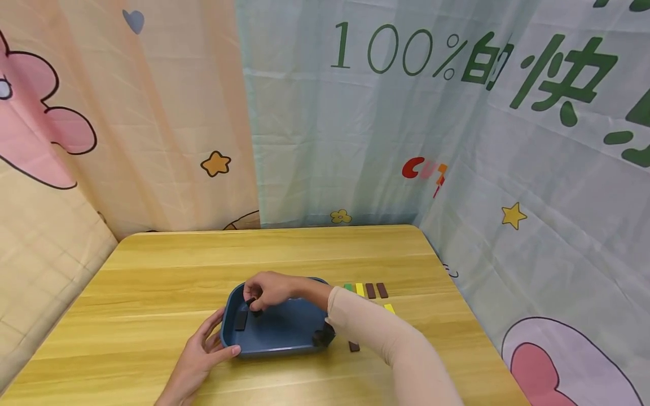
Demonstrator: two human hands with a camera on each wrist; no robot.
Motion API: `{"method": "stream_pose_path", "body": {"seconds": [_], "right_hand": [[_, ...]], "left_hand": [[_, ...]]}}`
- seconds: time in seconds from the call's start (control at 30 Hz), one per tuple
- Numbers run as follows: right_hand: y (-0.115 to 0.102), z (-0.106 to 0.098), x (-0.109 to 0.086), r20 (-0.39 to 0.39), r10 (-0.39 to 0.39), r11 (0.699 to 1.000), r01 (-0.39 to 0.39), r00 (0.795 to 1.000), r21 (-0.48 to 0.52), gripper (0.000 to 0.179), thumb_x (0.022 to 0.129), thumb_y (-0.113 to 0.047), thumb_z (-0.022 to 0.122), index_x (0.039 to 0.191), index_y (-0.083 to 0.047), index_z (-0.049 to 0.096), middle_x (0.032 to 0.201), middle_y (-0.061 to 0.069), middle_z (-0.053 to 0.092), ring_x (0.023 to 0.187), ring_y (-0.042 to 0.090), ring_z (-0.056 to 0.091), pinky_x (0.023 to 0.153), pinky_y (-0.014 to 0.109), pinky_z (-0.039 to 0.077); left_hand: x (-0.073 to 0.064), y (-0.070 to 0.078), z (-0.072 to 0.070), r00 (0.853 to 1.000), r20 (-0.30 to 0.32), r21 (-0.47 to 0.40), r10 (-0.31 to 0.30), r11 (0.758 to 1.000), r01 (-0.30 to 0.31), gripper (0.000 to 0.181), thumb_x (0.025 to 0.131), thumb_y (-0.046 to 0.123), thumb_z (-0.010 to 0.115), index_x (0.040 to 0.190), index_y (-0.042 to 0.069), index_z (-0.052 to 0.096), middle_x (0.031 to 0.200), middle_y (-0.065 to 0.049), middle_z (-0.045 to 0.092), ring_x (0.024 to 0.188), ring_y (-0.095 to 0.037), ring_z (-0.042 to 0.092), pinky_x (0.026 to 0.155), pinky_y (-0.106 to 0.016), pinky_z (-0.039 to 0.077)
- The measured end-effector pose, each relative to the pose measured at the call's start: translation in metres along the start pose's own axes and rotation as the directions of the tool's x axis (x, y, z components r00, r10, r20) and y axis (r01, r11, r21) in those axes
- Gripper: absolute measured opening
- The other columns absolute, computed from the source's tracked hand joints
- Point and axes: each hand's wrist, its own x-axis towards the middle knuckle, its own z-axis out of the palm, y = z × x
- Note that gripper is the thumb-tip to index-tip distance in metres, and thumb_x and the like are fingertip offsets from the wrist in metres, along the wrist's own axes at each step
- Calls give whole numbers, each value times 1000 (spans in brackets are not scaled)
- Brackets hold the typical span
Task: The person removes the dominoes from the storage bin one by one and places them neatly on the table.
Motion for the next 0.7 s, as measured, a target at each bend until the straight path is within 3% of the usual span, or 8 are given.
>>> {"method": "stream_pose_path", "body": {"seconds": [0.4,0.7], "right_hand": [[3,-6,-23,-128,29,999,-26,991,20,15,93,-2,72,108,0,71,90,-1,65,79,10,58,73,23,54],[4,-15,-44,-210,32,997,-17,977,76,20,94,-3,74,111,7,70,89,1,66,79,13,59,73,26,55]], "left_hand": [[0,2,2,999,-25,19,-21,1000,21,91,84,-1,85,159,6,34,163,-19,32,140,-43,44,94,-36,56],[-1,-1,3,1000,-21,-1,0,1000,0,90,84,0,85,158,8,36,162,-19,35,138,-42,47,94,-37,56]]}}
